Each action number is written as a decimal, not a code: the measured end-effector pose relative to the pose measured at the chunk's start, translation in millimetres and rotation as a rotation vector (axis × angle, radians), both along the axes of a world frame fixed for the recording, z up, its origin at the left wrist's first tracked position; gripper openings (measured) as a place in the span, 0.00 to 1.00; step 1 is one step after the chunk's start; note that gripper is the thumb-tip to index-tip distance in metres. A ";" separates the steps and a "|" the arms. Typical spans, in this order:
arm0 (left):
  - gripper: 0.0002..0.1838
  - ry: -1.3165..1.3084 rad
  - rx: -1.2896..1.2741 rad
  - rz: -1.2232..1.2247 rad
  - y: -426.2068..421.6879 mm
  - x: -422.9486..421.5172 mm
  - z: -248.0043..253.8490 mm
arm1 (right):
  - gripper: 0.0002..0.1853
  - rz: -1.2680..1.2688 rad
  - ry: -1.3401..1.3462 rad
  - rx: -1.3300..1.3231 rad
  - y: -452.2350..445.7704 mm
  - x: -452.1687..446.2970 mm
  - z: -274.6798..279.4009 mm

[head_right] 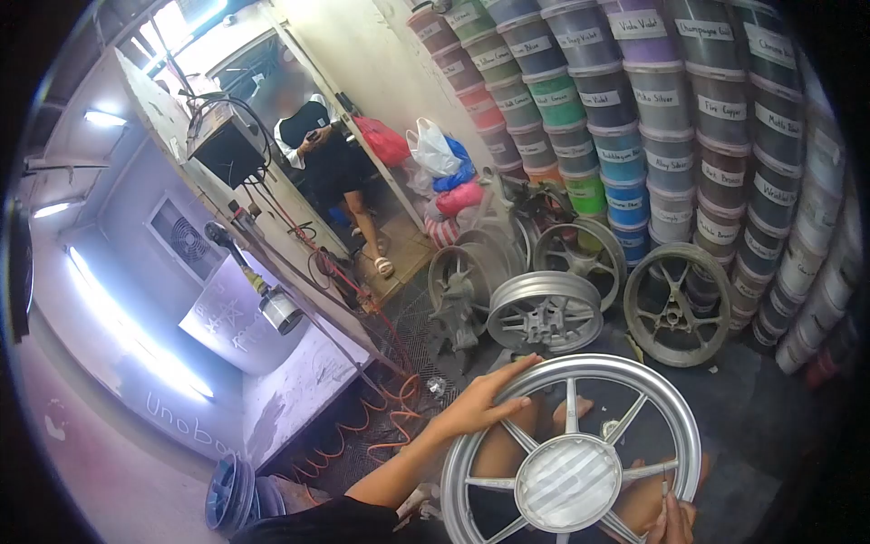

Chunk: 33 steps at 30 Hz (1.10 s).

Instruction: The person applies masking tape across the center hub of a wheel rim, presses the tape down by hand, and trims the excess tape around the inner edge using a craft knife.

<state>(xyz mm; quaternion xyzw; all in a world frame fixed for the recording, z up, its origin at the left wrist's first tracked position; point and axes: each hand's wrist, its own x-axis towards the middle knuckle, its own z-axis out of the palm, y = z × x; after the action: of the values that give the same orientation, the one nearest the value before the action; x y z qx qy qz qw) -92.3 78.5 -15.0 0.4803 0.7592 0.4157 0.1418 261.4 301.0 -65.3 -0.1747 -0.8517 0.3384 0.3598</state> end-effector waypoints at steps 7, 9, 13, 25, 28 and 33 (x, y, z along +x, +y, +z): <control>0.40 0.115 -0.057 0.035 -1.6 6.3 5.9 | 0.19 0.016 -0.024 0.092 -0.4 -3.3 12.0; 0.40 0.148 -0.033 0.031 -0.8 3.3 0.6 | 0.19 0.000 -0.038 0.067 -2.9 -3.7 14.5; 0.40 0.151 -0.059 0.025 0.3 4.2 2.0 | 0.18 -0.015 -0.037 0.048 -3.6 -2.7 12.7; 0.41 0.231 -0.091 0.018 1.2 1.9 -4.4 | 0.17 -0.027 -0.034 0.069 -2.9 -0.6 8.6; 0.41 0.196 -0.100 0.015 2.3 3.4 -2.9 | 0.17 -0.030 -0.044 0.066 -2.8 -0.3 11.9; 0.41 0.246 -0.107 0.006 2.1 3.8 -2.0 | 0.17 -0.062 -0.048 0.037 -5.1 0.0 9.7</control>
<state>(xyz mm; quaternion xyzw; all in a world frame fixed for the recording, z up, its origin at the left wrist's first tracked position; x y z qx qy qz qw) -88.5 80.6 -17.0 0.5172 0.7933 0.3131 0.0717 261.4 295.9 -55.6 -0.2026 -0.8603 0.3071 0.3530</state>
